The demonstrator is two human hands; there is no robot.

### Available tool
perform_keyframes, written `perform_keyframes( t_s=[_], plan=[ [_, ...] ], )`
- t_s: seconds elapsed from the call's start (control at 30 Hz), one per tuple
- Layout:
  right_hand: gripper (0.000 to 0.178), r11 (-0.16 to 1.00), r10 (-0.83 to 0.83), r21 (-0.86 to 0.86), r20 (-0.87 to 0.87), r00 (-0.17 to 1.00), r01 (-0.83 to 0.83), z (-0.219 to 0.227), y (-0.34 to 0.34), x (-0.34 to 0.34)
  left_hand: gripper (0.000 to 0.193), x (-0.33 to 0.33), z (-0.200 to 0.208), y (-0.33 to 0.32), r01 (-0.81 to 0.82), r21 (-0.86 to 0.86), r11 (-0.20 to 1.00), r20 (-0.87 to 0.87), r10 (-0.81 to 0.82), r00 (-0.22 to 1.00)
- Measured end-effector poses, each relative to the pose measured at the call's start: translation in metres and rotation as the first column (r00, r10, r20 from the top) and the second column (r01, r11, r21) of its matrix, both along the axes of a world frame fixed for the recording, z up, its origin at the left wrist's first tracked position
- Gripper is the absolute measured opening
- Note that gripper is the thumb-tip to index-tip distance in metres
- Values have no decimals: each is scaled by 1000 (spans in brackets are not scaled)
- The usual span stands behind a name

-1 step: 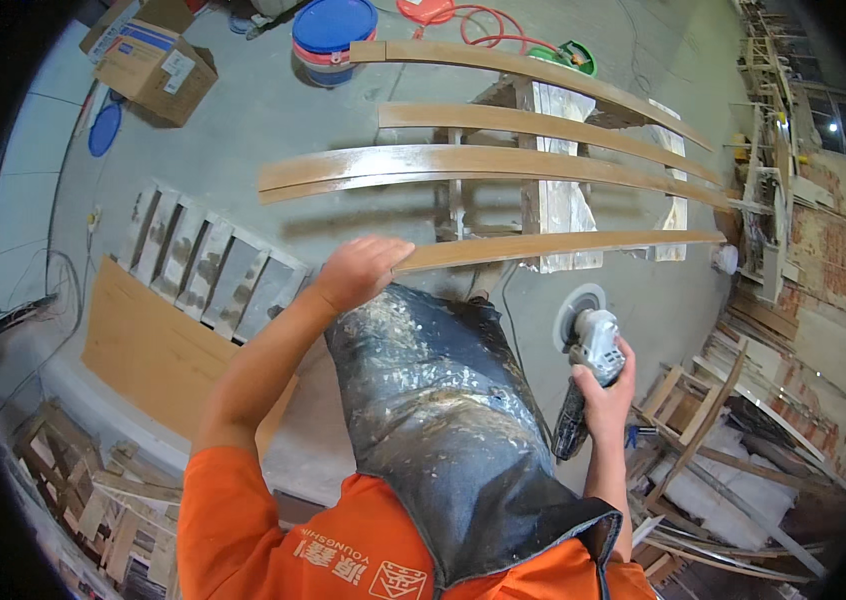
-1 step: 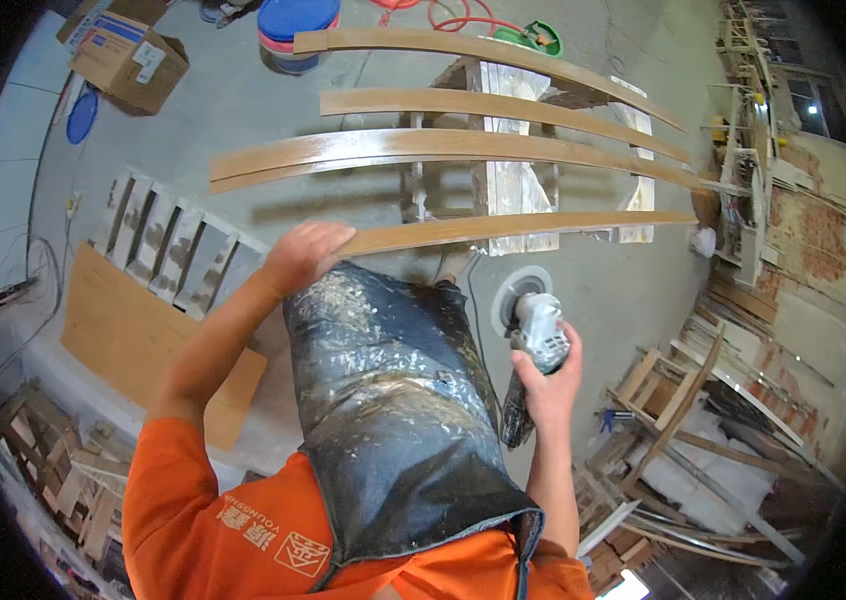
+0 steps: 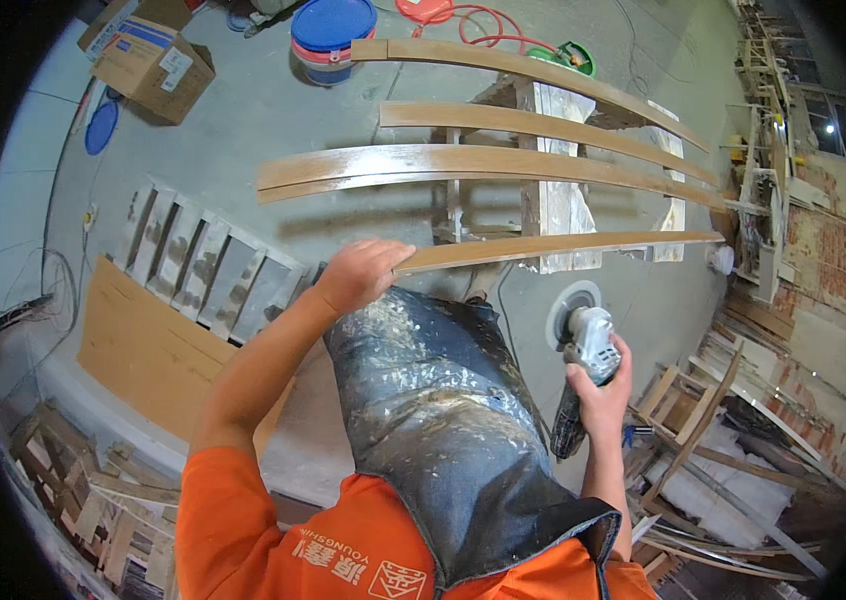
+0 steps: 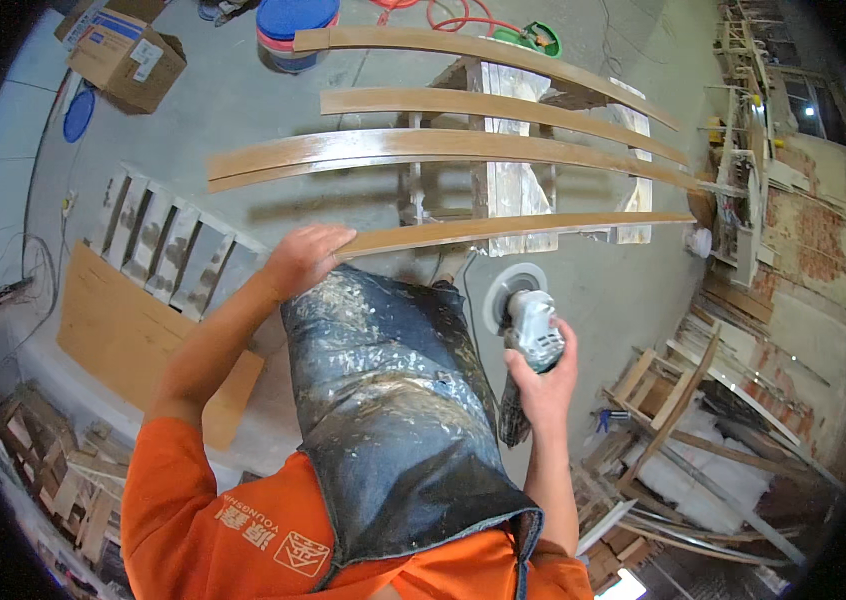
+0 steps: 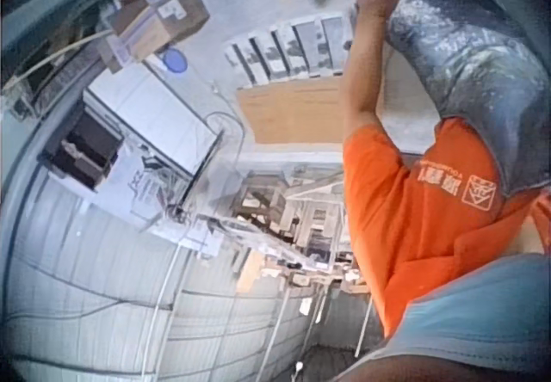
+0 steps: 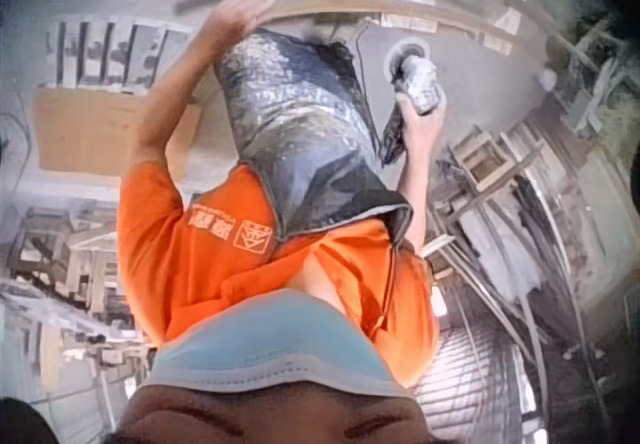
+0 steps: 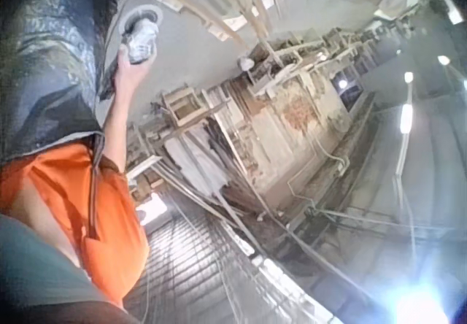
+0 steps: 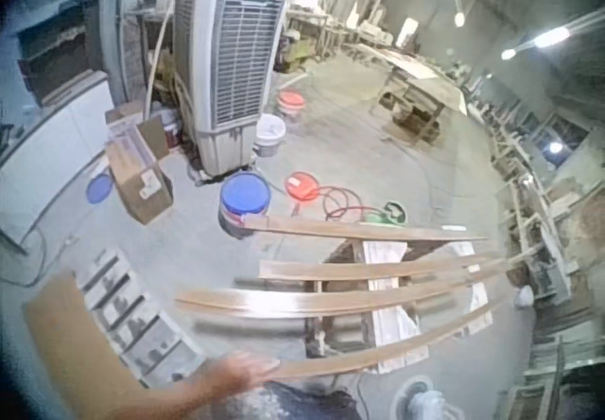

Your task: The person uses a handheld electric sander to smooth the surfaces of several long, thin wooden strips. They hold each strip with one hand and move the sander along its length, then place the finished pieces on a nearby workbench.

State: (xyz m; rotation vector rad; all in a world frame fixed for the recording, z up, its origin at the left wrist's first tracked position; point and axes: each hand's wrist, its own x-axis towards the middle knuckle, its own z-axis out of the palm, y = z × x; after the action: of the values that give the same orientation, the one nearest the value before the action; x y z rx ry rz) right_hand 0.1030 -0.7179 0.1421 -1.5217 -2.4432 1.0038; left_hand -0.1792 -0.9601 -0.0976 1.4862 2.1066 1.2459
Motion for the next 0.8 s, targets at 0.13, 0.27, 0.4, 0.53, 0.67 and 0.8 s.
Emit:
perform_keyframes(
  t_s=[0.13,0.27,0.4,0.53,0.67,0.8],
  plan=[
    [82,991,135,-25,129,982,-133,3,-24,-50,44,6,0,5,-120,136,983,211,90,973],
    [88,936,341,-6,266,902,-352,-7,-45,-93,33,1,1,6,-145,161,976,341,82,936],
    [88,856,508,-54,280,815,-515,-22,-57,-124,30,-2,-5,10,-132,246,960,341,42,939],
    [87,807,588,-111,246,770,-580,-32,-66,-138,31,2,-12,12,-150,286,946,352,42,935],
    [87,779,624,-139,262,736,-611,-36,-70,-145,31,5,-14,17,-165,289,943,341,60,938],
    [86,767,640,-177,276,717,-617,-37,-73,-150,31,5,-15,16,-169,313,934,299,72,951]
  ],
)
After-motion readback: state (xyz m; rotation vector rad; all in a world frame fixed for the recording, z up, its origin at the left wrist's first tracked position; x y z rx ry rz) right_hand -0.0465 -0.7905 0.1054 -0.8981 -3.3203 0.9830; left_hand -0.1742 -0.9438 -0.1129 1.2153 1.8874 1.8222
